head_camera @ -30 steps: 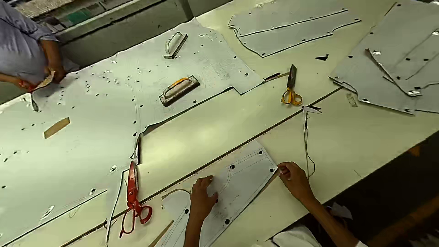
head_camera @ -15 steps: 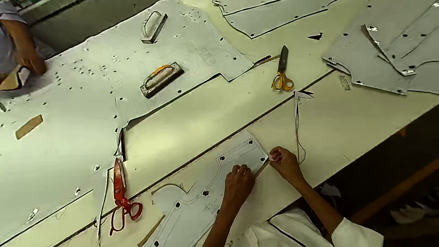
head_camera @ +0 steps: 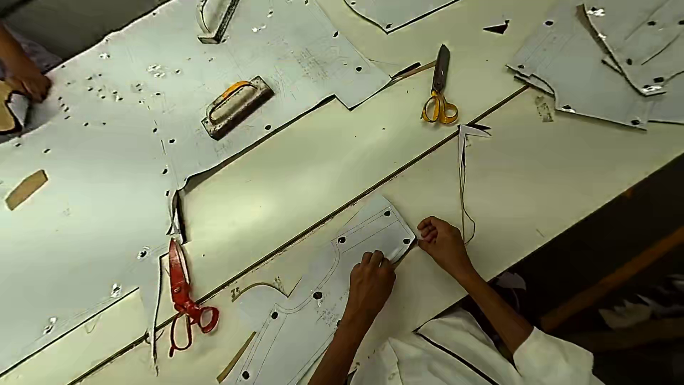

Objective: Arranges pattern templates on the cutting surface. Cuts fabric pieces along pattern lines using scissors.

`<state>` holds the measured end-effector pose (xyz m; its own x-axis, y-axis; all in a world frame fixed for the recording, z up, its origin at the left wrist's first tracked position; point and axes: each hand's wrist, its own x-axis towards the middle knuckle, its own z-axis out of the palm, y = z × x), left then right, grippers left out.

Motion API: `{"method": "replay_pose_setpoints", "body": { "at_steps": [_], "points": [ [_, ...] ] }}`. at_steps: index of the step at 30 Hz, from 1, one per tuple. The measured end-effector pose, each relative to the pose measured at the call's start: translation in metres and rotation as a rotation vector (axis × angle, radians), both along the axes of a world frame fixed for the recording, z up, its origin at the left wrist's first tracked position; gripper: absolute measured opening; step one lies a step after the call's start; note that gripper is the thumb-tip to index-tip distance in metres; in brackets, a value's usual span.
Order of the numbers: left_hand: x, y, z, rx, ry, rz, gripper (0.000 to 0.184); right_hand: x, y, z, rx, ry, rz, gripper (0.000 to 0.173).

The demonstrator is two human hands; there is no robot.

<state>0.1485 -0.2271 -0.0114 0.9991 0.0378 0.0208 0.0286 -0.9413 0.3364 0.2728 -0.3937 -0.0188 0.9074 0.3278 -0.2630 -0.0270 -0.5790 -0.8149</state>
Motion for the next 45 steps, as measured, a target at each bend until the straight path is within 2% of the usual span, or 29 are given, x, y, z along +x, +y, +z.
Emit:
{"method": "replay_pose_setpoints", "body": {
  "at_steps": [7, 11, 14, 16, 22, 30, 33, 36, 39, 42, 45],
  "points": [
    [0.004, 0.008, 0.005, -0.071, 0.006, 0.041, 0.017, 0.001, 0.000, -0.001, 0.006, 0.004, 0.007, 0.031],
    [0.035, 0.031, 0.016, -0.161, 0.028, 0.160, 0.040, 0.001, -0.001, -0.001, 0.019, 0.004, 0.004, 0.030],
    [0.066, 0.051, 0.012, -0.167, 0.053, 0.246, 0.051, 0.001, -0.001, -0.001, 0.015, 0.000, 0.012, 0.030],
    [0.079, 0.059, 0.009, -0.167, 0.110, 0.280, 0.050, 0.002, -0.001, -0.002, 0.009, 0.005, 0.011, 0.030],
    [0.089, 0.065, 0.009, -0.253, 0.187, 0.306, 0.032, -0.001, -0.001, 0.004, 0.025, 0.014, 0.006, 0.031],
    [0.088, 0.070, 0.008, -0.294, 0.183, 0.331, 0.031, -0.003, -0.002, 0.007, 0.036, 0.024, 0.014, 0.030],
    [0.085, 0.067, 0.009, -0.309, 0.136, 0.345, 0.038, -0.002, -0.007, 0.010, 0.064, 0.025, 0.037, 0.026],
    [0.069, 0.062, 0.010, -0.238, 0.013, 0.296, 0.041, -0.007, -0.002, 0.004, 0.102, -0.134, 0.043, 0.021],
    [0.037, 0.040, 0.009, -0.166, -0.013, 0.227, 0.046, -0.013, 0.024, -0.002, 0.052, -0.411, 0.239, 0.038],
    [0.001, 0.016, -0.015, -0.053, -0.060, 0.200, 0.053, -0.015, 0.052, -0.016, -0.086, -0.591, 0.503, 0.051],
    [-0.022, 0.016, -0.040, 0.007, -0.042, 0.254, 0.057, -0.012, 0.060, -0.045, -0.199, -0.632, 0.579, 0.055]
  ]
}}
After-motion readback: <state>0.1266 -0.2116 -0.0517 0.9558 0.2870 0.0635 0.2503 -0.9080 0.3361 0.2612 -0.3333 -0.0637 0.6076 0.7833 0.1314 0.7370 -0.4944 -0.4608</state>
